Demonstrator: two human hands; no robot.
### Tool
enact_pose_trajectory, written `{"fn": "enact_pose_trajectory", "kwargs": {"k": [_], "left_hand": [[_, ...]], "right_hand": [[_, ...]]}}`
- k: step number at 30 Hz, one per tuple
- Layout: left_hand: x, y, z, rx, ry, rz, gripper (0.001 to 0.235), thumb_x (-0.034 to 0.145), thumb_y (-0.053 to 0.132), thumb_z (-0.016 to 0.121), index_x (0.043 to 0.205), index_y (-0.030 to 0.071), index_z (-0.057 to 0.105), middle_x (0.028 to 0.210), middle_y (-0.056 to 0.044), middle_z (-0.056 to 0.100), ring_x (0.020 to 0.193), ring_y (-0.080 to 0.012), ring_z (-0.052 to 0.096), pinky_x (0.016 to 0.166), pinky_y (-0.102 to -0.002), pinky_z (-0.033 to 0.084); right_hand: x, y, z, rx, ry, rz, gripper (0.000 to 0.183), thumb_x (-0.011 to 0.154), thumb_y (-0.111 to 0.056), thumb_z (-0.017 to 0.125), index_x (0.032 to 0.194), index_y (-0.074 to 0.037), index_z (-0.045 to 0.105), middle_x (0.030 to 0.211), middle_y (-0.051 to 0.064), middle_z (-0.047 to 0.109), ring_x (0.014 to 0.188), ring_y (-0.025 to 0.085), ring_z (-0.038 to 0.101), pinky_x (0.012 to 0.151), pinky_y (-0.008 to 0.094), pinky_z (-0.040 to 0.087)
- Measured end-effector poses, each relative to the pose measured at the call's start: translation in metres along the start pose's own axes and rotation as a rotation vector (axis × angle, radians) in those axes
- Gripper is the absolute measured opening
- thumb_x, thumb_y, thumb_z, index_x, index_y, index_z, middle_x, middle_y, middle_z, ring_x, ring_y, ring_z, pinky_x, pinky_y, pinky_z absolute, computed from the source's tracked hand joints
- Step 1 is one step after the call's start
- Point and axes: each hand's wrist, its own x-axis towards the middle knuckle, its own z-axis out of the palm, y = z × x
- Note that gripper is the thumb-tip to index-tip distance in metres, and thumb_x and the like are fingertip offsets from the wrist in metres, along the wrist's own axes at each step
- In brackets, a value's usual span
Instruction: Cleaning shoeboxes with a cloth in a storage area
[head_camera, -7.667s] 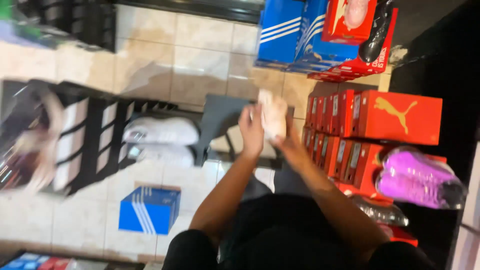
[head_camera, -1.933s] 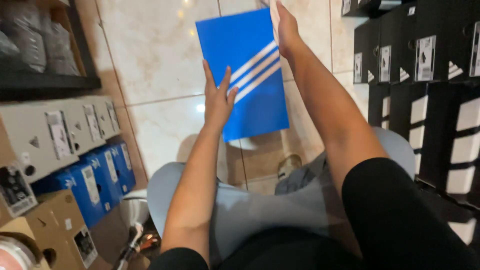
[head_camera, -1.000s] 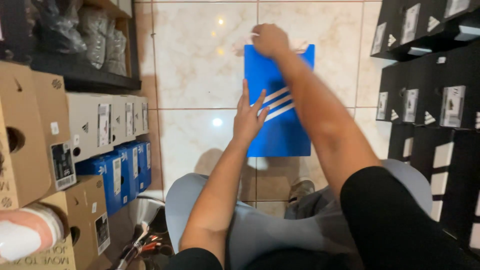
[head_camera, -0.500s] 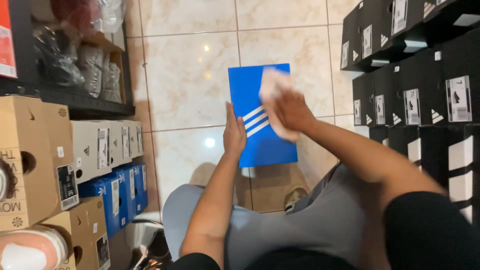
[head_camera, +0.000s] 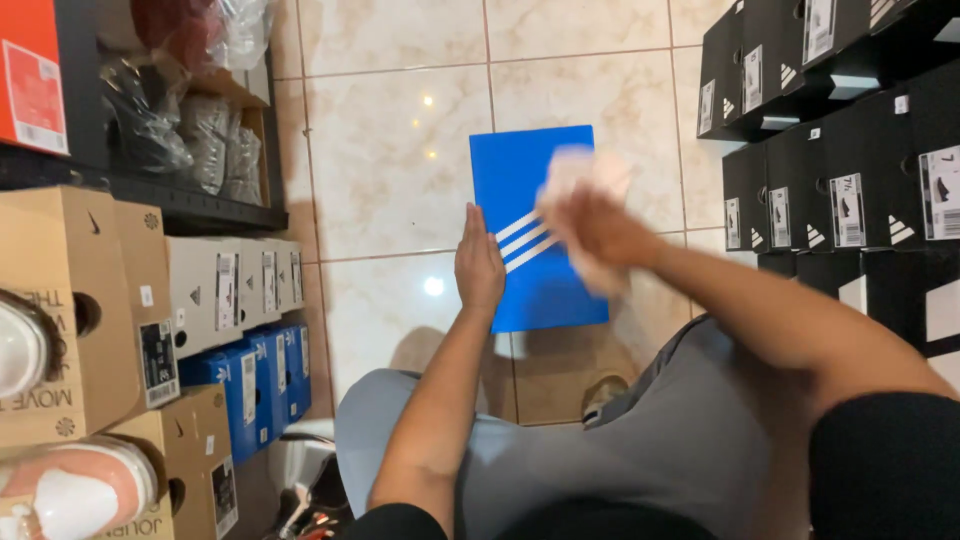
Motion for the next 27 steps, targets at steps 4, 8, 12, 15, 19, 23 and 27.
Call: {"fn": "enact_pose_trajectory", "kwargs": {"k": [4,8,12,15,19,23,27], "left_hand": [[-0.001,-0.014,0.009,-0.017,0.094,0.093,0.052,0.111,0.008,0.037,0.162,0.008,0.028,0.167,-0.015,0.029,0.148,-0.0314,0.039,0.119,-0.045,0.035],[-0.002,-0.024,0.017,-0.275,0.097,-0.029,0.052,0.111,0.009,0.034,0.162,0.009,0.028,0.163,-0.017,0.036,0.146,-0.0324,0.041,0.122,-0.044,0.034],[-0.002,-0.008,0.004,-0.389,0.076,-0.112,0.049,0.111,0.01,0.036,0.16,0.009,0.035,0.158,-0.019,0.043,0.144,-0.0346,0.044,0.121,-0.047,0.036],[-0.009,0.013,-0.014,-0.34,0.003,-0.204,0.048,0.114,0.021,0.033,0.161,0.011,0.034,0.16,-0.016,0.041,0.144,-0.0321,0.045,0.12,-0.044,0.037],[-0.008,0.019,-0.018,-0.304,-0.002,-0.229,0.048,0.114,0.029,0.032,0.158,0.012,0.039,0.155,-0.017,0.048,0.139,-0.0325,0.051,0.116,-0.046,0.043],[-0.002,-0.003,0.004,-0.253,0.09,-0.188,0.046,0.112,0.034,0.037,0.151,0.011,0.048,0.14,-0.022,0.06,0.126,-0.0429,0.059,0.107,-0.056,0.048],[-0.009,0.033,-0.025,-0.374,0.082,-0.203,0.041,0.11,0.021,0.042,0.146,0.002,0.05,0.136,-0.032,0.06,0.123,-0.0502,0.06,0.101,-0.058,0.053]], "right_hand": [[0.085,-0.01,0.008,-0.42,0.089,0.398,0.065,0.088,-0.018,0.057,0.151,-0.001,0.054,0.157,0.026,0.046,0.142,0.051,0.042,0.109,0.062,0.039],[0.102,-0.08,0.065,-0.328,0.061,0.33,0.064,0.093,-0.022,0.044,0.152,-0.001,0.046,0.159,0.029,0.038,0.142,0.053,0.038,0.114,0.066,0.029],[0.026,-0.125,0.028,-0.017,0.065,0.08,0.064,0.098,-0.049,0.039,0.157,-0.025,0.045,0.166,0.01,0.037,0.149,0.038,0.037,0.118,0.056,0.025],[-0.004,-0.089,-0.011,-0.363,-0.027,0.285,0.064,0.112,-0.031,0.02,0.168,-0.009,0.001,0.173,0.013,-0.01,0.16,0.032,-0.01,0.129,0.049,-0.006],[0.024,-0.077,-0.027,0.594,-0.101,1.219,0.064,0.108,-0.056,0.027,0.156,-0.014,0.038,0.154,0.019,0.048,0.143,0.034,0.044,0.122,0.049,0.03],[0.033,-0.071,-0.01,0.646,0.207,1.499,0.067,0.102,-0.059,0.052,0.143,-0.007,0.046,0.147,0.02,0.046,0.142,0.031,0.04,0.12,0.045,0.028],[0.026,-0.039,-0.027,1.23,0.671,1.779,0.053,0.094,-0.039,0.07,0.14,-0.016,0.058,0.135,0.019,0.063,0.116,0.033,0.07,0.069,0.036,0.064]]}}
